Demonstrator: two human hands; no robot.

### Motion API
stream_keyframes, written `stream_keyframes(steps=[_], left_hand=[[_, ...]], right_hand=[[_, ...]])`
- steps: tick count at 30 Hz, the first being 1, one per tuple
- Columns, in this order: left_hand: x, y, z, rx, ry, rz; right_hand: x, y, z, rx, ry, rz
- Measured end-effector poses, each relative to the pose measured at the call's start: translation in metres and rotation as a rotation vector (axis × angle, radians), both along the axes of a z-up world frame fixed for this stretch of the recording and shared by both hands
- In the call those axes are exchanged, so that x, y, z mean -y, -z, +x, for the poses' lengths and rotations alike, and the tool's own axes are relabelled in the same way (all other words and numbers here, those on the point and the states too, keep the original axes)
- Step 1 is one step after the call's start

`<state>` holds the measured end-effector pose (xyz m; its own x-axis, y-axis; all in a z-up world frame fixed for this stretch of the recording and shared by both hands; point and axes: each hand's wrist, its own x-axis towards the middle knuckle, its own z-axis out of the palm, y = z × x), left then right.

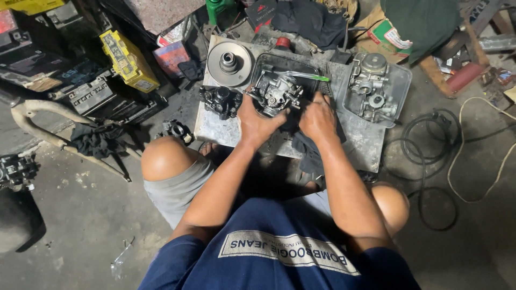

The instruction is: The person cleans a carburetor using a wire brush and a screwdriver. They scrub the exterior and interior surfaces of the carburetor, rotating it to access different areas, and place it on a metal tray.

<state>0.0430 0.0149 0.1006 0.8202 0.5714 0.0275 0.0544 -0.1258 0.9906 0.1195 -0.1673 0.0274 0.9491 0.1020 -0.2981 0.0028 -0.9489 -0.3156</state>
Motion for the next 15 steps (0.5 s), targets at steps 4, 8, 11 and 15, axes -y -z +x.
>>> stream_keyframes(steps=[4, 8, 11, 15], left_hand=[[0.002, -0.006, 0.005, -0.011, -0.002, 0.004], [0.005, -0.008, 0.015, 0.050, -0.015, -0.015], [0.002, -0.011, 0.020, 0.031, -0.007, -0.027], [0.000, -0.008, 0.027, -0.018, 0.016, -0.038]], right_hand=[[-0.007, -0.026, -0.009, -0.011, -0.071, 0.001], [-0.012, -0.035, -0.011, -0.014, -0.143, -0.062], [-0.003, -0.020, -0.006, -0.006, -0.194, -0.066], [0.006, -0.015, 0.001, 0.019, -0.235, -0.065]])
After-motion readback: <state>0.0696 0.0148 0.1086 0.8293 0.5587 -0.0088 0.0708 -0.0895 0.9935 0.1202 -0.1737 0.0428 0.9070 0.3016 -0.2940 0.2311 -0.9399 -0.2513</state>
